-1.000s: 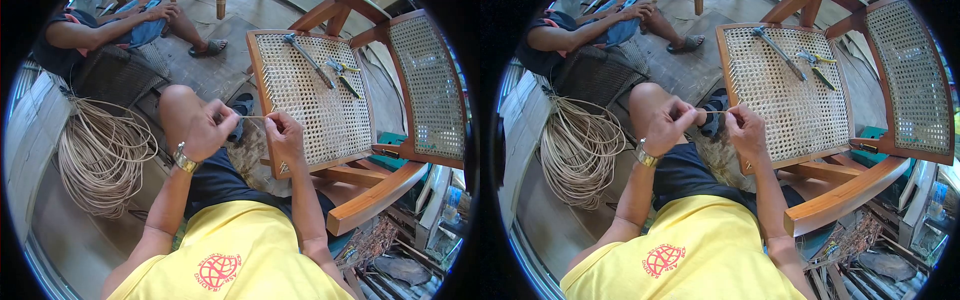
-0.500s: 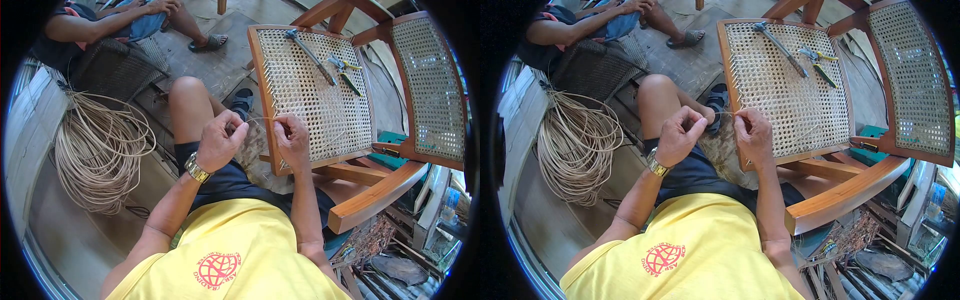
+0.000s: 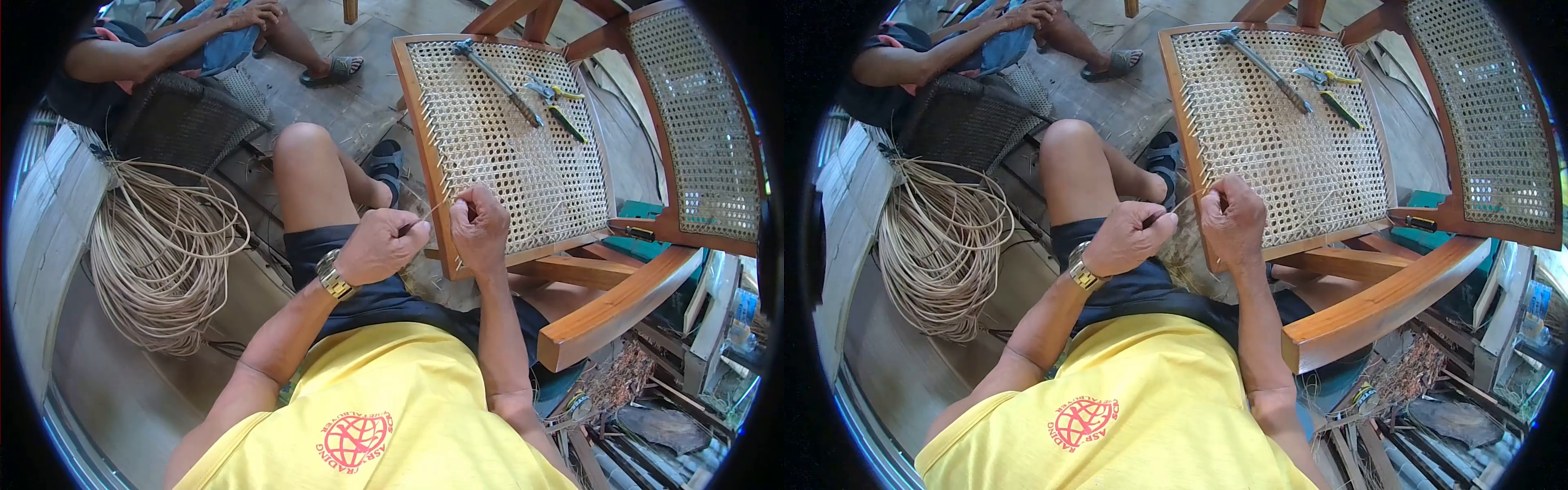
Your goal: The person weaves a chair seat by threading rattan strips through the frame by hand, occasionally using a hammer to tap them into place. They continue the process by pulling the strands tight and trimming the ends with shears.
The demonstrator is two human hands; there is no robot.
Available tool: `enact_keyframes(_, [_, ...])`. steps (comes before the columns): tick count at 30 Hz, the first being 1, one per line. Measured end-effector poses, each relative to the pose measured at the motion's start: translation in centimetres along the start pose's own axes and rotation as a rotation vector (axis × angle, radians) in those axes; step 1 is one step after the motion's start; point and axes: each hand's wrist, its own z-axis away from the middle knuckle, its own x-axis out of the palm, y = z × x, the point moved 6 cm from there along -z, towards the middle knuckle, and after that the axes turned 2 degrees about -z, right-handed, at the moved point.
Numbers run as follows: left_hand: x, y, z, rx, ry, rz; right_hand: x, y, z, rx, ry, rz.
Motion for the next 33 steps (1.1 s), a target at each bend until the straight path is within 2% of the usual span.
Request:
enact_keyframes(2, [1.4,-0.1,-0.4,-0.109,-0.119,0.352,0.0,-0.7,0.0,-0.029,0.007,0.027])
enact_keyframes(4, [1.5,1.8,-0.8,-0.104,-0.178,0.385,0.3,-2.8,0.3,-0.273,-0.034,0.043])
enact_keyframes(6, [1.1,4.7,-0.3,-0.099,-0.249,0.421,0.8,-0.3,-0.3,-0.199,-0.071,-0.015])
enact_keyframes(9, [0.1,10.0,1.3,0.103,-0.374,0.636,0.0,2.8,-0.7,-0.075,-0.073,-0.104])
enact_keyframes(10, [-0.3,10.4,1.4,0.098,-0.367,0.642,-0.3,3.5,-0.6,-0.012,-0.052,-0.145])
enact_keyframes(12, [-3.2,10.2,0.3,0.090,0.009,0.832,-0.1,3.6,0.0,-0.018,-0.096,-0.195])
enact_keyframes(13, [-4.2,8.9,-1.1,0.204,0.195,0.646,-0.6,1.9,0.2,-0.036,-0.085,-0.196])
enact_keyframes(16, [-3.1,1.7,-4.3,0.133,0.187,0.613,-1.0,1.2,1.0,-0.062,-0.092,-0.191])
enact_keyframes(17, [-2.3,0.2,-4.4,0.130,0.176,0.613,-0.8,1.0,1.0,-0.002,-0.083,-0.278])
enact_keyframes(18, [-0.9,-1.5,-4.4,0.015,0.089,0.609,-0.5,1.0,1.0,0.055,-0.074,-0.366])
enact_keyframes(19, [0.1,-2.3,-4.1,-0.101,0.003,0.602,-0.1,1.4,0.8,0.088,-0.104,-0.431])
enact_keyframes(22, [2.1,-2.0,-3.5,-0.057,-0.063,0.639,0.7,2.2,0.4,0.138,-0.156,-0.482])
enact_keyframes(24, [2.6,-2.0,-3.7,-0.067,-0.041,0.688,1.1,2.4,0.3,0.135,-0.185,-0.480])
enact_keyframes(27, [2.8,-2.6,-4.7,-0.148,-0.005,0.576,1.1,2.0,0.0,0.107,-0.221,-0.395])
enact_keyframes(29, [2.7,-2.9,-6.0,-0.029,0.101,0.682,0.9,1.4,-0.3,0.083,-0.217,-0.310])
enact_keyframes(31, [2.5,-3.2,-6.8,-0.024,0.140,0.668,0.2,-0.1,-0.2,-0.025,-0.090,-0.337])
enact_keyframes(33, [1.7,-3.2,-7.5,0.020,0.228,0.571,-0.3,1.1,-0.4,-0.020,-0.094,-0.234])
